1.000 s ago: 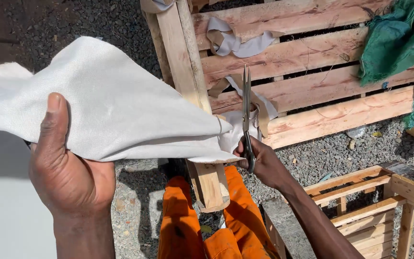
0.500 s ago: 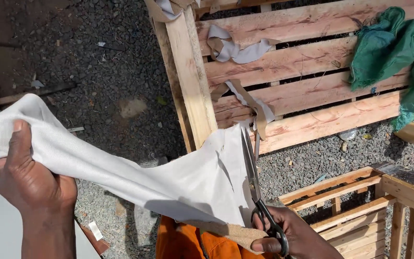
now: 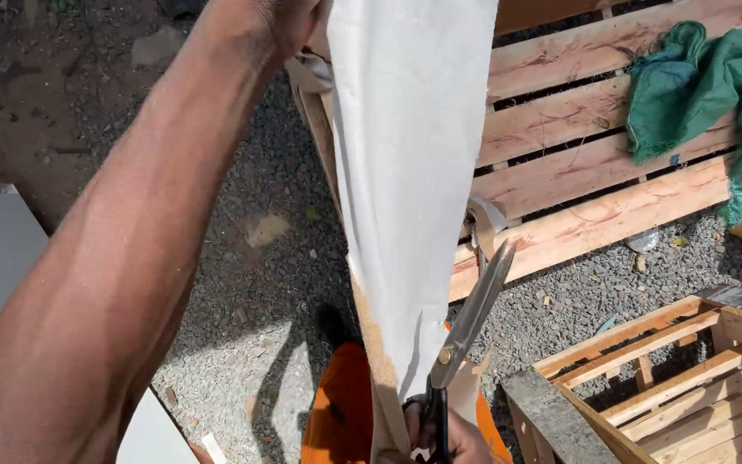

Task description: Cutting long strips of burlap and white fabric using scissors while working on a wooden frame.

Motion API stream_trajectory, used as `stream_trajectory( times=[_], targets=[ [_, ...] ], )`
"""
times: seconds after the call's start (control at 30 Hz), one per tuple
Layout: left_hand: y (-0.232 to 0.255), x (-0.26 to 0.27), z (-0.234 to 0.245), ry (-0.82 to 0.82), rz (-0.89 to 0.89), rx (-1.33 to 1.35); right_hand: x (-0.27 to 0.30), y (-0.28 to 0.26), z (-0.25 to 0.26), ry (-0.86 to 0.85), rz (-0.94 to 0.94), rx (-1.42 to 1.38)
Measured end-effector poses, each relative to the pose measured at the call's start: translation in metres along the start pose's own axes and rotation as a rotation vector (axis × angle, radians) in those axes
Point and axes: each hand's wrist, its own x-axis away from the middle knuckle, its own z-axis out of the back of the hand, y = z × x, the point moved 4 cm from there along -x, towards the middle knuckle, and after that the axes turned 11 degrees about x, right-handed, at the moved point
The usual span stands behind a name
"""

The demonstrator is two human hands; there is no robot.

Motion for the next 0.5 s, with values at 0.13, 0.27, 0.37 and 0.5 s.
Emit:
stream_trajectory(
  times=[0.13, 0.27, 0.37, 0.5],
  targets=[
    [-0.049, -0.022, 0.118, 0.091, -0.07, -0.334, -0.063, -0.106, -0.099, 0.058, 0.318, 0.56],
    [-0.065, -0.039, 0.215, 0.167, -0.167, -0.686, -0.104, -0.107, -0.077, -0.004, 0.403, 0.325],
    [-0.095, 0.01, 0.235, 0.201, -0.211, -0.847, -0.08, -0.114, -0.028, 0.121, 0.4, 0.424],
    [-0.206, 0.281, 0.188, 0.541, 0.583, -0.662, -0.058, -0.087, 0.069, 0.396, 0.237, 0.522]
  ],
)
